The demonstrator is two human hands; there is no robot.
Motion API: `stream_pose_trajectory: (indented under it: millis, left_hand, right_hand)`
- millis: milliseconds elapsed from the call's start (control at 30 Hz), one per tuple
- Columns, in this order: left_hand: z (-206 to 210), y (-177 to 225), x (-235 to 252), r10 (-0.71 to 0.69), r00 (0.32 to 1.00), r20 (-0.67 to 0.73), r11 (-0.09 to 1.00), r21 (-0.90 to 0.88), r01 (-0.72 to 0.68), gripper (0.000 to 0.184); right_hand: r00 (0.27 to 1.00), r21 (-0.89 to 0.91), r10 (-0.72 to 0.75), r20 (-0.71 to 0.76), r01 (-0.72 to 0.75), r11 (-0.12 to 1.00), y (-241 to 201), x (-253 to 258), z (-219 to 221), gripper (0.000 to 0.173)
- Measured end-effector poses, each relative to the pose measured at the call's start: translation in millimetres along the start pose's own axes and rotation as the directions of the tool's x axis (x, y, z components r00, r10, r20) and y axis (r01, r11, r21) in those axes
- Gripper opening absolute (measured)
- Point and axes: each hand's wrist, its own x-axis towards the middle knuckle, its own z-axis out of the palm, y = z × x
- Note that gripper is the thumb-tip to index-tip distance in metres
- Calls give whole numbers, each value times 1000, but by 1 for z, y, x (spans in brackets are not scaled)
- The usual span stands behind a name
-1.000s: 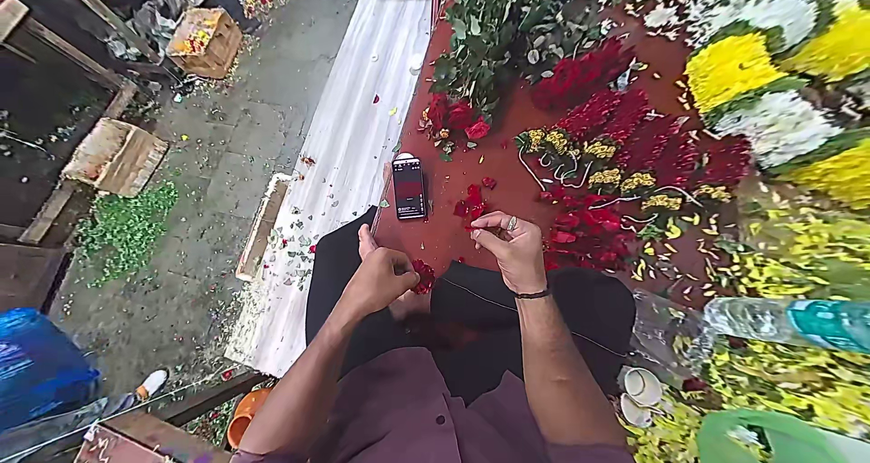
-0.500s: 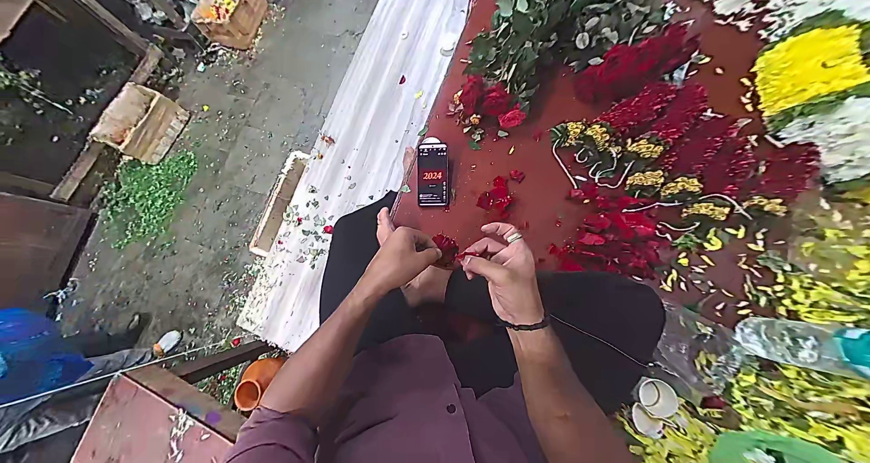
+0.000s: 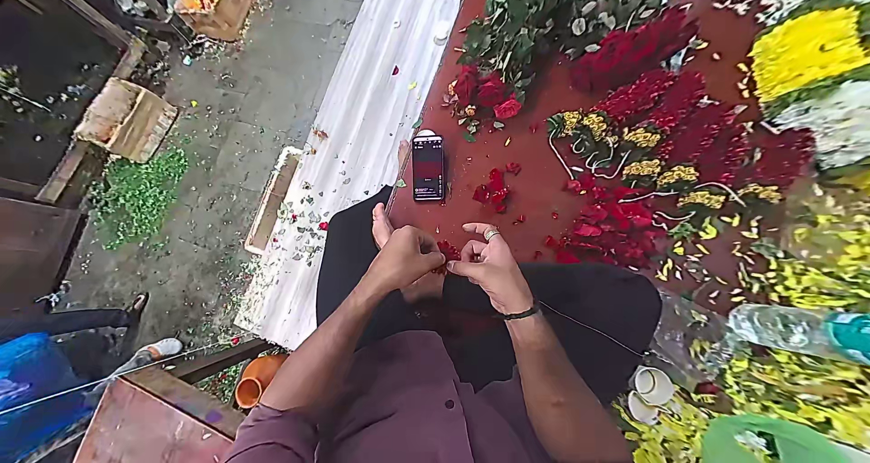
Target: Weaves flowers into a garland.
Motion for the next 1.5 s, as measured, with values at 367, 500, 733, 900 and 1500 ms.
stream_pose_trajectory:
  millis: [367, 500, 733, 900, 1500]
  left_hand:
    - [-24, 5, 1, -115, 991, -67, 983, 135, 123, 27]
    - [-29, 11, 3, -141, 982, -125, 964, 208, 165, 26]
    - [-32, 71, -20, 201, 839, 505, 925, 184, -333, 13]
    - [-16, 82, -10, 466, 875, 135, 861, -296, -413, 12]
    - [-28, 27, -18, 83, 977, 199, 991, 90, -103, 14]
  right_hand:
    - [944, -238, -240, 228, 293, 926, 13, 13, -28, 29]
    - [900, -214, -303, 312, 377, 901, 0, 7, -42, 10]
    - [821, 126, -500, 276, 484, 866, -17, -1, -38, 9]
    - [833, 347, -426, 352, 307, 886, 20, -2, -33, 16]
    - [977, -548, -52, -208, -73, 833, 14, 130, -95, 19]
